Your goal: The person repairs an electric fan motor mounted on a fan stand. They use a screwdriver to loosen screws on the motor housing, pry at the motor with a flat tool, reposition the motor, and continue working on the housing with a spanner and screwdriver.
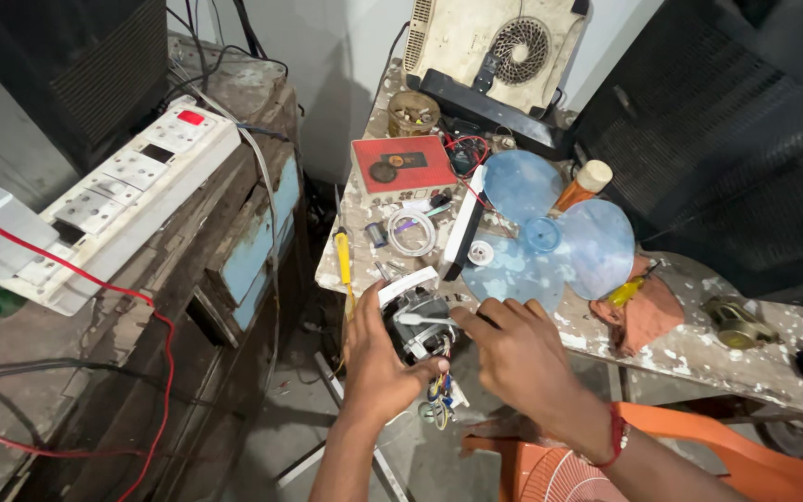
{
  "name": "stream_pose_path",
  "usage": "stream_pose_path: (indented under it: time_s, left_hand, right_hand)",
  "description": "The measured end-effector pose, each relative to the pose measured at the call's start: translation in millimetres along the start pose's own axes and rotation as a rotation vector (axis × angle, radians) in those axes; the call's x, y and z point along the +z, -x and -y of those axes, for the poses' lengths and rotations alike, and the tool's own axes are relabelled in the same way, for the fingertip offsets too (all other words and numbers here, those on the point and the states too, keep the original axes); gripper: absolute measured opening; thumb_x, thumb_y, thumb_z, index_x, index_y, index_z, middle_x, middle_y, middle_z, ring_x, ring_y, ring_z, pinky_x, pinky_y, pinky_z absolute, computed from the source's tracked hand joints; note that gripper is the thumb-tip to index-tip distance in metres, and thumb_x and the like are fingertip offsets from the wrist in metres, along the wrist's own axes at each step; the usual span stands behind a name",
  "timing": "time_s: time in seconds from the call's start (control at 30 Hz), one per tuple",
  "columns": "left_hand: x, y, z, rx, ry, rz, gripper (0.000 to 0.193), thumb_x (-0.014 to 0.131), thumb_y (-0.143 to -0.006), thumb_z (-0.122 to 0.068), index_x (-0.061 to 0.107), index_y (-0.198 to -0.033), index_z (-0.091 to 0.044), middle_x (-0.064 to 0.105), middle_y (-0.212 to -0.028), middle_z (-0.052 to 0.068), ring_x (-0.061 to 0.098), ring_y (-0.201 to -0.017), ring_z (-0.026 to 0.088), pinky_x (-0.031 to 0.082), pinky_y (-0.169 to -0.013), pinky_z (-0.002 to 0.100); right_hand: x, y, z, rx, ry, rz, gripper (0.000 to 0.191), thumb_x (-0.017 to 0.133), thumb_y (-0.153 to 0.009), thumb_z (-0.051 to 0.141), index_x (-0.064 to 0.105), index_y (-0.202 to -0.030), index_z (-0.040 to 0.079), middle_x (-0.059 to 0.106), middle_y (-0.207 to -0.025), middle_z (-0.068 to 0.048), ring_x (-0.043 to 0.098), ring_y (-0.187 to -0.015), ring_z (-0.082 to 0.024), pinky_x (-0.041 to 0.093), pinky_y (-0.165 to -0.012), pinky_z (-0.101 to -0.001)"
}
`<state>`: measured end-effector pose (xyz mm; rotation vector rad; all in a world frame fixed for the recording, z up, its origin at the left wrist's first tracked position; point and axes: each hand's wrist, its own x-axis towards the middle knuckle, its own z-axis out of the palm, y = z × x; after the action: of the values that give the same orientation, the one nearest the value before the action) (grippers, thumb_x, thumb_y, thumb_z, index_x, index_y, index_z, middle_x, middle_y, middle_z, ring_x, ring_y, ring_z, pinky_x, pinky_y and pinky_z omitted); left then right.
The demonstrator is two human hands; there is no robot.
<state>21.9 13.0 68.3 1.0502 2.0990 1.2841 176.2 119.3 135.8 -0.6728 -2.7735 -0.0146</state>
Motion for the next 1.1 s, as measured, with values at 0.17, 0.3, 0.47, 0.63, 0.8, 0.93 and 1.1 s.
stream_pose_path:
  time_s: [0.17, 0.3, 0.47, 0.63, 0.8, 0.93, 1.1]
  left_hand:
    - [2.1, 1.7, 1.1, 0.035, -0.003, -0.019, 0.138, 0.103, -0.047, -0.028, 0.017, -0.153, -0.010, 0.035, -0.154, 0.018, 0.030, -0.144, 0.037, 0.025, -0.117, 0.048]
    - [-0.5, 2.9, -0.6, 0.016, 0.014, -0.022, 0.143, 0.104, -0.044, -0.029, 0.019, -0.158, -0.013, 0.034, -0.154, 0.017, 0.031, -0.144, 0.036, 0.026, -0.117, 0.048]
    - [-6.5, 3.3, -2.8, -0.036, 0.041, 0.022, 0.145, 0.103, -0.043, -0.028, 0.018, -0.159, -0.015, 0.036, -0.155, 0.013, 0.032, -0.145, 0.033, 0.027, -0.118, 0.044]
    - [-7.8, -1.0, 1.5, -0.014, 0.100, 0.033, 0.136, 0.102, -0.045, -0.024, 0.021, -0.154, -0.013, 0.036, -0.156, 0.012, 0.034, -0.146, 0.032, 0.030, -0.118, 0.040]
    - [-4.4, -3.2, 6.0, 0.068, 0.122, 0.015, 0.135, 0.102, -0.046, -0.022, 0.022, -0.154, -0.011, 0.037, -0.155, 0.015, 0.036, -0.144, 0.033, 0.031, -0.118, 0.041]
    - [-7.3, -1.1, 8.8, 0.026, 0.134, 0.018, 0.133, 0.101, -0.046, -0.022, 0.025, -0.154, -0.013, 0.039, -0.155, 0.013, 0.038, -0.144, 0.032, 0.033, -0.117, 0.040]
    - [-10.0, -2.5, 6.8, -0.015, 0.100, 0.050, 0.133, 0.102, -0.046, -0.025, 0.025, -0.154, -0.015, 0.038, -0.157, 0.011, 0.037, -0.145, 0.031, 0.033, -0.116, 0.040]
  right_hand:
    - [-10.8, -15.9, -5.8, -0.011, 0.155, -0.045, 0.052, 0.068, -0.066, 0.002, 0.072, -0.116, 0.016, 0.065, -0.089, -0.006, 0.062, -0.086, -0.028, 0.042, -0.076, -0.0429]
    - [-10.7, -26.6, -3.1, -0.169, 0.098, 0.045, 0.058, 0.069, -0.060, 0.007, 0.071, -0.118, 0.012, 0.065, -0.092, -0.006, 0.062, -0.087, -0.027, 0.041, -0.076, -0.0432]
    - [-8.9, -34.2, -2.1, -0.228, 0.119, 0.042, 0.039, 0.069, -0.073, 0.010, 0.074, -0.112, 0.013, 0.067, -0.094, -0.004, 0.061, -0.090, -0.024, 0.040, -0.077, -0.0424]
    - [-17.2, -50.4, -36.2, -0.207, 0.194, -0.047, 0.036, 0.065, -0.072, 0.002, 0.077, -0.103, 0.016, 0.072, -0.094, 0.000, 0.062, -0.092, -0.022, 0.041, -0.081, -0.0410]
    - [-1.2, -52.0, -31.2, -0.302, 0.075, -0.048, 0.039, 0.065, -0.069, 0.005, 0.076, -0.105, 0.013, 0.071, -0.091, -0.001, 0.063, -0.090, -0.023, 0.041, -0.080, -0.0403]
    - [1.4, -59.1, -32.0, -0.261, 0.096, 0.012, 0.038, 0.065, -0.068, 0.003, 0.076, -0.103, 0.015, 0.072, -0.090, -0.002, 0.064, -0.091, -0.023, 0.041, -0.081, -0.0405]
    - [-13.1, -57.4, -49.9, -0.170, 0.129, 0.033, 0.026, 0.065, -0.079, 0.007, 0.076, -0.100, 0.016, 0.069, -0.087, -0.002, 0.064, -0.090, -0.023, 0.040, -0.079, -0.0417]
